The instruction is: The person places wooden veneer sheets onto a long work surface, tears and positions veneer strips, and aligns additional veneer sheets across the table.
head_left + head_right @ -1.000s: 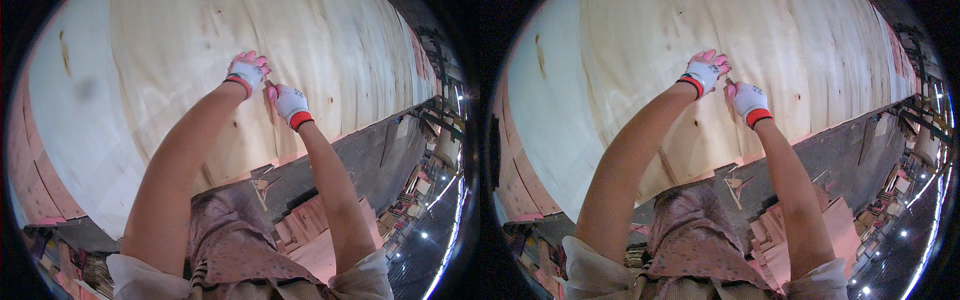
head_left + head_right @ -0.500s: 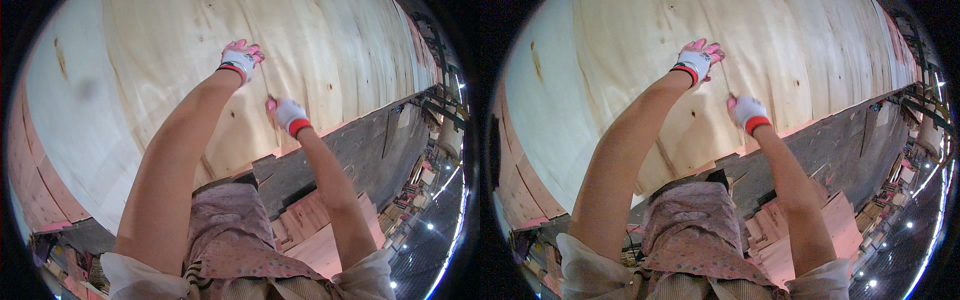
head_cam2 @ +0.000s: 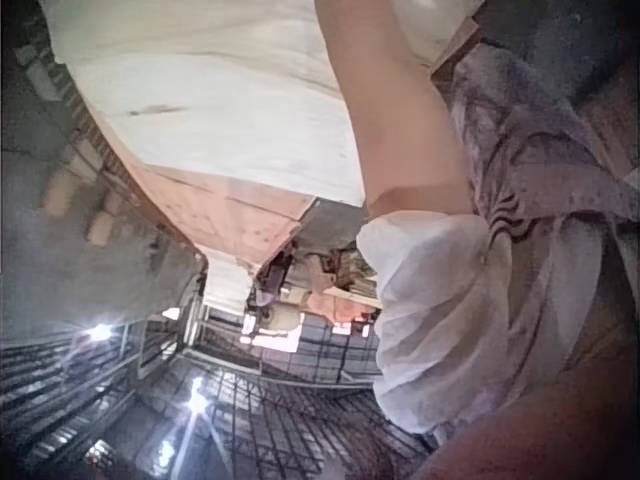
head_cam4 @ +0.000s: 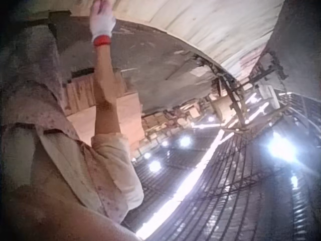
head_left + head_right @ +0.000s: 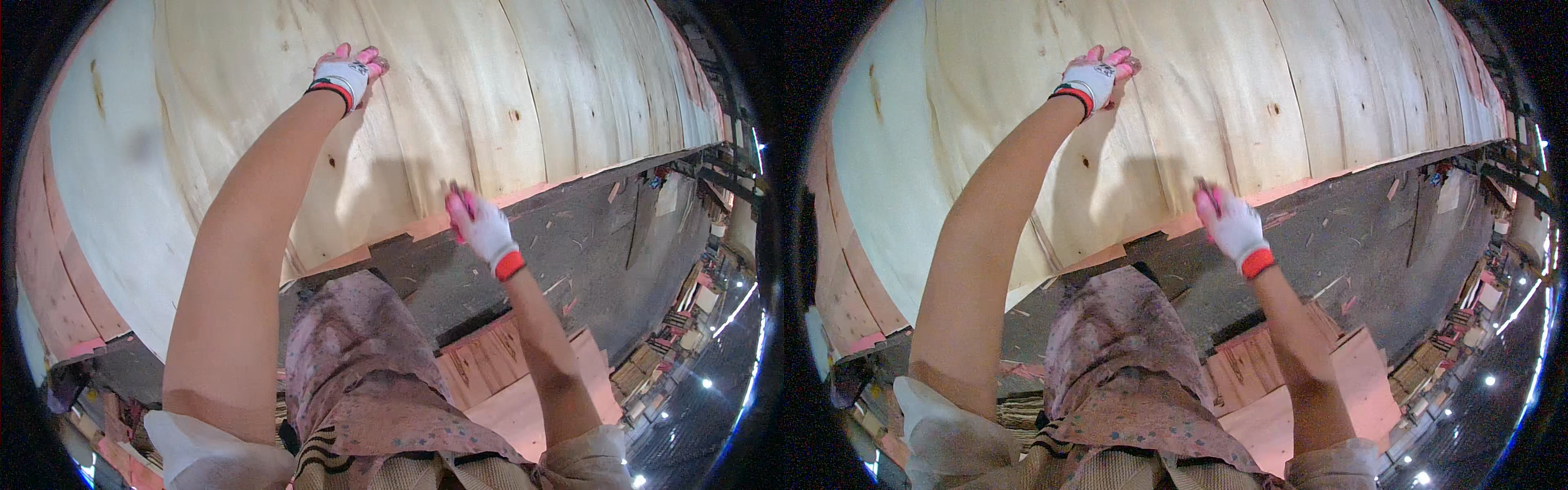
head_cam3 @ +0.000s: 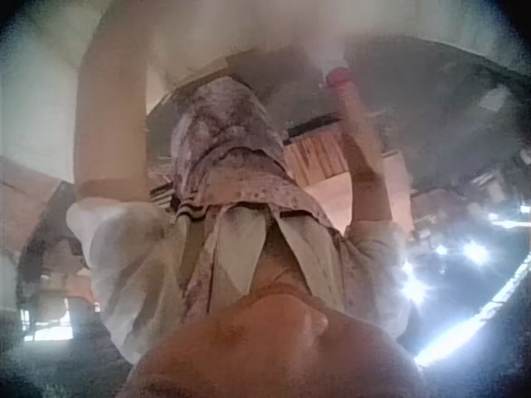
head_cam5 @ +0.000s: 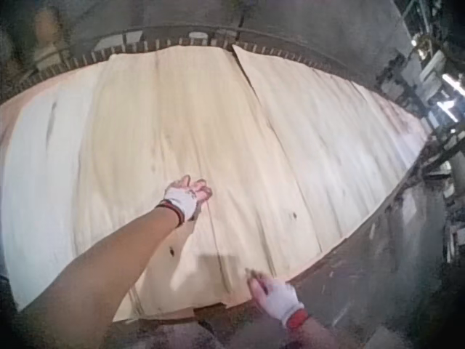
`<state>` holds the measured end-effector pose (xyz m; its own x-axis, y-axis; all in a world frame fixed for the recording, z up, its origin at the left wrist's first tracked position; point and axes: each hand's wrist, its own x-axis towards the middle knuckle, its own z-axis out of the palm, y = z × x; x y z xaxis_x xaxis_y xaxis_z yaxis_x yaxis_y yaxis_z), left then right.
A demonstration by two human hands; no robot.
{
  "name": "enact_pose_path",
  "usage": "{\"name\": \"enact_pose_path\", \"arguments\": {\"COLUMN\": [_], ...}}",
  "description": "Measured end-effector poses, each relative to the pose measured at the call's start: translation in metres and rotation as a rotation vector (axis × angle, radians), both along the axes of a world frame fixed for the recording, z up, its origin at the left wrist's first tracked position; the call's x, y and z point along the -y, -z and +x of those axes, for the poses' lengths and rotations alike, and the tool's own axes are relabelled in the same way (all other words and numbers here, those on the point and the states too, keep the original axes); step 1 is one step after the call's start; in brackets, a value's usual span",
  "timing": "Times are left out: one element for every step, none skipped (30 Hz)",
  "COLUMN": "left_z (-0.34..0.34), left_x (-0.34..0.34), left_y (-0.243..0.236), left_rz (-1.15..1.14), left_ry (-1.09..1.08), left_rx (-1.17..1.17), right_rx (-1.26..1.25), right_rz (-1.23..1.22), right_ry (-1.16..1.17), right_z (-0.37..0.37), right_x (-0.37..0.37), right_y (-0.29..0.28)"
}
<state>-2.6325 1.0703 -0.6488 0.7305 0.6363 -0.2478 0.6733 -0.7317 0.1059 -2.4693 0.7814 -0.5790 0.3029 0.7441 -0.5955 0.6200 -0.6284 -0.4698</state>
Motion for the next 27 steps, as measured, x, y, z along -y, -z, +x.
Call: {"name": "enact_pose_path", "arguments": {"left_z": [0.006, 0.008, 0.01, 0.008, 0.004, -0.004, -0.006, -0.008, -0.009, -0.007, -0.004, -0.005, -0.004, -0.002, -0.002, 0.008, 0.014, 0.01, 0.007, 0.004, 0.001, -0.001, -0.003, -0.002, -0.001, 0.0, 0.001], "left_x": [0.002, 0.004, 0.007, 0.009, 0.01, 0.007, 0.007, 0.007, 0.009, 0.012, 0.017, 0.019, 0.01, -0.003, -0.001, -0.005, -0.011, -0.008, -0.006, -0.002, -0.003, -0.002, -0.002, -0.002, -0.002, -0.004, -0.005], "left_y": [-0.001, -0.018, -0.025, -0.028, -0.03, -0.031, -0.025, -0.014, -0.013, -0.011, -0.009, -0.004, -0.001, 0.003, 0.005, -0.001, -0.007, -0.005, -0.004, -0.002, -0.005, 0.0, 0.001, -0.002, -0.005, -0.004, -0.003], "left_rz": [0.001, -0.116, -0.244, -0.247, -0.227, -0.201, -0.203, -0.168, -0.136, -0.169, -0.174, -0.181, -0.183, -0.127, -0.133, -0.163, -0.193, -0.171, -0.181, -0.192, -0.197, -0.144, -0.148, -0.174, -0.201, -0.186, -0.189], "left_ry": [0.01, -0.114, -0.24, -0.239, -0.209, -0.191, -0.201, -0.123, -0.047, -0.051, -0.067, -0.121, -0.169, -0.066, -0.079, -0.094, -0.107, -0.099, -0.109, -0.114, -0.125, -0.115, -0.126, -0.136, -0.146, -0.138, -0.141], "left_rx": [-0.001, 0.057, 0.098, 0.091, 0.092, 0.087, 0.083, 0.086, 0.088, 0.074, 0.071, 0.098, 0.136, 0.105, 0.1, 0.063, 0.027, 0.04, 0.04, 0.04, 0.04, 0.047, 0.05, 0.068, 0.086, 0.077, 0.08], "right_rx": [0.02, 0.07, 0.104, 0.097, 0.03, -0.046, -0.052, -0.054, -0.057, -0.073, -0.078, -0.088, -0.086, -0.088, -0.001, 0.099, 0.106, 0.094, 0.083, 0.082, 0.084, 0.087, 0.088, 0.084, 0.08, 0.084, 0.066], "right_rz": [0.106, 0.155, 0.193, 0.189, 0.175, 0.166, 0.163, 0.108, 0.05, 0.046, 0.041, 0.033, 0.031, 0.036, 0.06, 0.089, 0.087, 0.071, 0.054, 0.044, 0.002, -0.041, -0.045, -0.092, -0.14, -0.144, -0.189], "right_ry": [-0.035, -0.087, -0.137, -0.135, -0.137, -0.149, -0.158, -0.156, -0.155, -0.148, -0.163, -0.188, -0.209, -0.222, -0.307, -0.389, -0.398, -0.386, -0.373, -0.381, -0.382, -0.381, -0.392, -0.354, -0.314, -0.319, -0.304], "right_z": [0.002, 0.004, 0.006, 0.003, 0.002, -0.001, 0.003, 0.006, 0.008, 0.009, 0.009, 0.005, 0.003, -0.001, -0.007, -0.005, 0.0, -0.003, -0.004, -0.006, -0.009, -0.012, -0.015, -0.018, -0.021, -0.02, -0.019], "right_x": [-0.019, -0.038, -0.055, -0.069, -0.083, -0.098, -0.108, -0.117, -0.124, -0.128, -0.132, -0.14, -0.155, -0.17, -0.17, -0.177, -0.185, -0.183, -0.182, -0.18, -0.184, -0.188, -0.191, -0.194, -0.196, -0.197, -0.197], "right_y": [0.006, 0.009, 0.018, 0.018, 0.016, 0.014, 0.016, 0.019, 0.021, 0.022, 0.024, 0.027, 0.026, 0.028, 0.042, 0.047, 0.051, 0.055, 0.059, 0.062, 0.06, 0.058, 0.056, 0.049, 0.045, 0.044, 0.043]}}
